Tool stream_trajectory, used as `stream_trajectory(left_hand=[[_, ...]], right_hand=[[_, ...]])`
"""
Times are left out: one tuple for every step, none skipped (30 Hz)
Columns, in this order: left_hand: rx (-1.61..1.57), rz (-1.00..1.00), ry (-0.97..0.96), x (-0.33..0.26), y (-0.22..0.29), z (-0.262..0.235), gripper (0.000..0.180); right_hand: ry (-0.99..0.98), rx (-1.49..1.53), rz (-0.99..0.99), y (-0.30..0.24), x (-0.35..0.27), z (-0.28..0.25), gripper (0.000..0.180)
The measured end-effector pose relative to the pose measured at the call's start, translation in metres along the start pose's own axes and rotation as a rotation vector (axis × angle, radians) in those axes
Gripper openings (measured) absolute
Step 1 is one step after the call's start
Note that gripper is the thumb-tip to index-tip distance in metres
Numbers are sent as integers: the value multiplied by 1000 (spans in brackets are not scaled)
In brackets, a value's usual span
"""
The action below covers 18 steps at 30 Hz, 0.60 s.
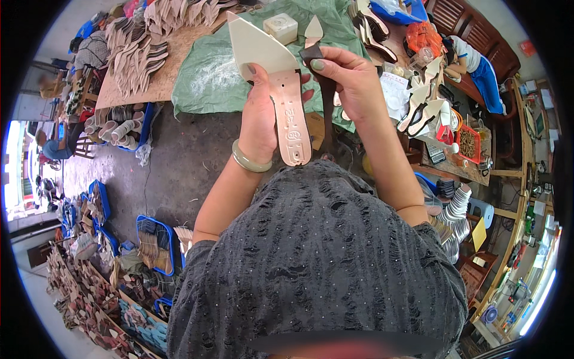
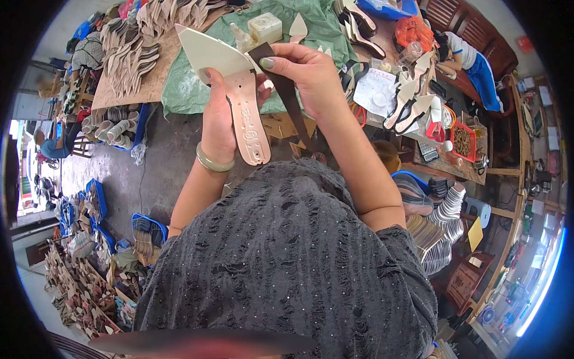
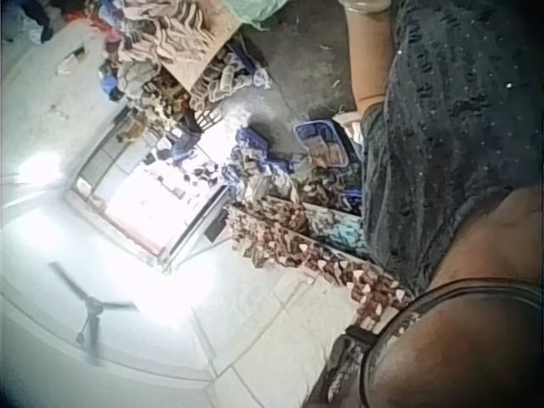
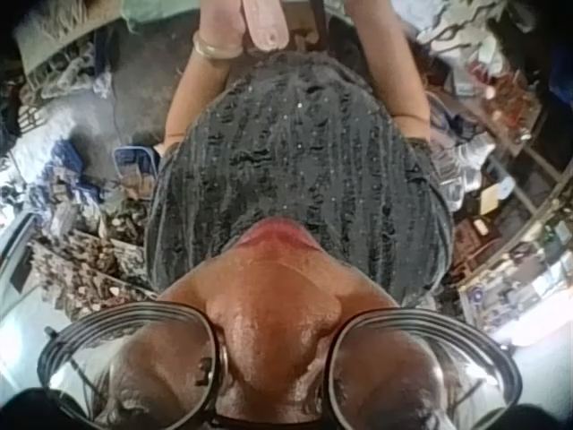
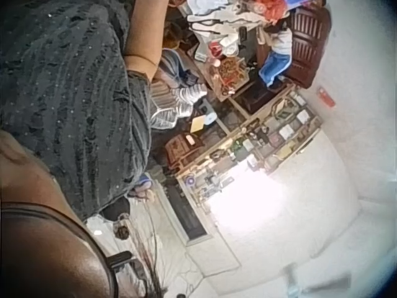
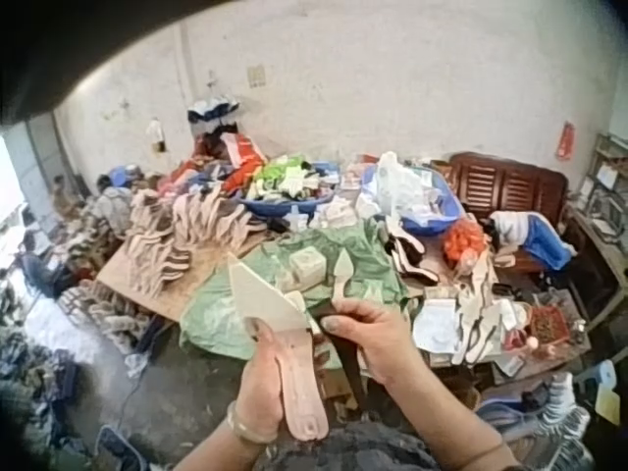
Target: Manually assemble shoe components by fitting insoles and cutting straps.
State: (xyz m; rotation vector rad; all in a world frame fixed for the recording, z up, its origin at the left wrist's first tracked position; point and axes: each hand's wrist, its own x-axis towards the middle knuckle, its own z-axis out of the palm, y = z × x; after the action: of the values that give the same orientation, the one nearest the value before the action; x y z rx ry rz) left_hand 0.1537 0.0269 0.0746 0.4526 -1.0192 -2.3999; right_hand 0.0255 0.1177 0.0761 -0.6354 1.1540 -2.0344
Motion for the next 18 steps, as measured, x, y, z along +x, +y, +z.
stream_trajectory(left_hand=[[-10, 2, -3, -1, 1, -5, 63], [-9, 2, -5, -5, 3, -8, 63], [1, -3, -21, -8, 5, -11, 61], [9, -9, -37, -12, 6, -13, 59], [7, -9, -39, -15, 5, -15, 59], [-4, 20, -25, -19, 4, -16, 57], [-15, 49, -14, -21, 4, -14, 55], [-15, 50, -17, -25, 4, -11, 55], [9, 73, 32, -30, 6, -6, 54], [36, 97, 83, -34, 9, -3, 53], [38, 100, 83, -36, 10, -7, 53], [63, 108, 52, -38, 12, -12, 53], [88, 115, 22, -41, 13, -16, 52], [87, 119, 23, -43, 15, -19, 52], [119, 132, 0, -46, 16, -21, 52], [153, 142, -19, -47, 18, -23, 52], [155, 143, -16, -48, 20, -25, 52], [200, 167, -29, -50, 22, -28, 53]], right_hand=[[14, 4, 9, 4, -3, 4, 20], [15, 4, 6, 5, -7, 8, 20], [39, 31, 24, 4, -12, 14, 19], [64, 57, 42, 3, -17, 18, 18], [65, 55, 40, 4, -21, 23, 18], [63, 58, 46, 5, -24, 28, 16], [62, 62, 49, 7, -27, 32, 14], [62, 61, 47, 9, -29, 35, 14], [69, 37, -5, 12, -32, 38, 13], [75, 16, -56, 15, -34, 42, 12], [71, 17, -57, 17, -36, 46, 12], [74, 0, -103, 20, -37, 50, 12], [75, -19, -147, 21, -39, 53, 11], [71, -19, -148, 21, -41, 57, 11], [63, -6, -127, 20, -44, 60, 11], [57, 11, -103, 20, -46, 63, 11], [55, 13, -101, 19, -47, 67, 11], [30, 57, -74, 18, -49, 71, 11]])
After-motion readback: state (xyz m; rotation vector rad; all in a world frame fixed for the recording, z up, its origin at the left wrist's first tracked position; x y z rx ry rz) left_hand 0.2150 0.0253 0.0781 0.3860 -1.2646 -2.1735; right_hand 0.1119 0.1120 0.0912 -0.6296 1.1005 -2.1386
